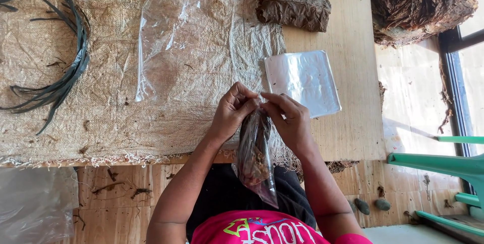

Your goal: The person places dried leaf bundles into clear plastic bags on a wooden table, folds the bags, and ties them with black plastic ties. The person repeats this process for multiple bundles, stacking the finished packages on the table.

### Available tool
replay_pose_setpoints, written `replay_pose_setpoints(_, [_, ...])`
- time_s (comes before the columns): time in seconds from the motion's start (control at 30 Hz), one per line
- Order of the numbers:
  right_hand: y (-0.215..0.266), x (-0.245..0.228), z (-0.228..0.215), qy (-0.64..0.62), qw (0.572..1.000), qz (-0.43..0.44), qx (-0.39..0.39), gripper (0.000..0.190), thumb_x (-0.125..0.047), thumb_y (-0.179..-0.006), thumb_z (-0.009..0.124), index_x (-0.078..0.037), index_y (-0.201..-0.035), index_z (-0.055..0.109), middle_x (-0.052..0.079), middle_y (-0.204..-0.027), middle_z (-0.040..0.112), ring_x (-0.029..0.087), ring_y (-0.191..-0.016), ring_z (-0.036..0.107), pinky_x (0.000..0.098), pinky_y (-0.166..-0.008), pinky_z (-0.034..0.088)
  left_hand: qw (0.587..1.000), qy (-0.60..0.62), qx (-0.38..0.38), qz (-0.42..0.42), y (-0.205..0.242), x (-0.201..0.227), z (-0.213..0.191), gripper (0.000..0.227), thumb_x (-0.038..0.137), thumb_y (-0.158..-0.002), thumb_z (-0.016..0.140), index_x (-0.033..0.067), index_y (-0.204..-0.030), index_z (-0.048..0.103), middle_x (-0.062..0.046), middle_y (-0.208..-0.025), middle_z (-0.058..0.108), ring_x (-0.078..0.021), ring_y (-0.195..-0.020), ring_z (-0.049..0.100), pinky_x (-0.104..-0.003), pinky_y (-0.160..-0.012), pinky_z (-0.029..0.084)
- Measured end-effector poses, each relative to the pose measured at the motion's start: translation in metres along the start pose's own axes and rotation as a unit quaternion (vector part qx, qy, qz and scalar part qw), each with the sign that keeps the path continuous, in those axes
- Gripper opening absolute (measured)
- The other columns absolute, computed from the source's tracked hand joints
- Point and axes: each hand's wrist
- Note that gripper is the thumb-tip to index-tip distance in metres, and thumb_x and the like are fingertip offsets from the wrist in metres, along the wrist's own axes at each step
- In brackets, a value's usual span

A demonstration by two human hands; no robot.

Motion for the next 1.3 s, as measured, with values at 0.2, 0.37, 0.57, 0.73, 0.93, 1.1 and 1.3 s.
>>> replay_pose_setpoints(0.2, [-0.008, -0.013, -0.009, 0.113, 0.989, -0.08, -0.052, 0.01, 0.0, -0.094, 0.072, -0.005, -0.102, 0.074, 0.013, -0.08, 0.07, 0.029, -0.068, 0.072, 0.0392, -0.063, 0.059, 1.0, -0.003, -0.027, 0.011, 0.0, 0.002, 0.0, 0.015, 0.003, -0.092, 0.076, 0.0031, -0.102, 0.066, -0.009, -0.084, 0.075, -0.0061, -0.08, 0.067, -0.022, -0.073, 0.052])
replay_pose_setpoints(0.37, [-0.001, 0.007, -0.006, -0.049, 0.997, 0.057, -0.028, 0.007, -0.003, -0.093, 0.07, 0.0, -0.098, 0.074, 0.013, -0.074, 0.067, 0.018, -0.067, 0.066, 0.0361, -0.066, 0.059, 0.999, 0.001, -0.036, 0.01, 0.002, 0.007, 0.005, 0.011, 0.003, -0.094, 0.074, 0.0042, -0.101, 0.066, -0.006, -0.081, 0.072, -0.0038, -0.079, 0.062, -0.022, -0.072, 0.051])
replay_pose_setpoints(0.57, [0.001, 0.017, -0.012, -0.159, 0.979, 0.114, -0.054, 0.019, -0.009, -0.093, 0.075, 0.003, -0.108, 0.074, 0.01, -0.077, 0.067, 0.012, -0.074, 0.061, 0.0317, -0.07, 0.058, 0.999, 0.026, -0.046, 0.008, 0.002, 0.014, 0.006, 0.012, 0.002, -0.095, 0.072, 0.0037, -0.104, 0.063, -0.004, -0.079, 0.067, -0.0049, -0.077, 0.061, -0.022, -0.071, 0.051])
replay_pose_setpoints(0.73, [-0.004, 0.006, -0.011, -0.105, 0.991, 0.076, -0.036, 0.009, -0.004, -0.091, 0.077, 0.001, -0.098, 0.076, 0.011, -0.073, 0.067, 0.011, -0.071, 0.061, 0.029, -0.066, 0.055, 0.998, 0.023, -0.057, -0.005, 0.001, 0.012, 0.007, 0.011, 0.003, -0.096, 0.071, 0.0038, -0.104, 0.064, -0.006, -0.079, 0.066, -0.0066, -0.075, 0.059, -0.023, -0.069, 0.047])
replay_pose_setpoints(0.93, [0.002, 0.01, -0.009, -0.138, 0.983, 0.111, -0.047, 0.009, -0.006, -0.099, 0.067, 0.001, -0.099, 0.073, 0.011, -0.07, 0.066, 0.014, -0.069, 0.061, 0.031, -0.065, 0.057, 0.997, 0.023, -0.066, -0.033, 0.005, 0.013, 0.006, 0.011, 0.004, -0.095, 0.069, 0.0046, -0.104, 0.062, -0.006, -0.08, 0.065, -0.0084, -0.076, 0.056, -0.024, -0.07, 0.044])
replay_pose_setpoints(1.1, [0.003, 0.013, -0.01, -0.139, 0.982, 0.116, -0.048, 0.009, -0.006, -0.1, 0.067, 0.001, -0.097, 0.072, 0.01, -0.069, 0.064, 0.013, -0.068, 0.06, 0.0301, -0.065, 0.057, 0.993, 0.038, -0.095, -0.054, 0.004, 0.013, 0.004, 0.016, 0.012, -0.093, 0.069, 0.0058, -0.106, 0.06, -0.006, -0.083, 0.064, -0.009, -0.077, 0.054, -0.024, -0.07, 0.042])
replay_pose_setpoints(1.3, [0.001, 0.011, -0.009, -0.067, 0.997, 0.031, -0.03, 0.004, -0.006, -0.096, 0.072, -0.003, -0.096, 0.075, 0.011, -0.073, 0.066, 0.015, -0.065, 0.067, 0.0311, -0.062, 0.06, 0.993, 0.065, -0.045, -0.088, 0.006, 0.018, 0.009, 0.008, 0.009, -0.097, 0.07, 0.0044, -0.1, 0.064, -0.005, -0.078, 0.069, -0.0056, -0.075, 0.058, -0.021, -0.073, 0.045])
Point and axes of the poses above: each hand's wrist, its own y-axis away from the middle knuckle, its own z-axis out of the palm, x = y × z
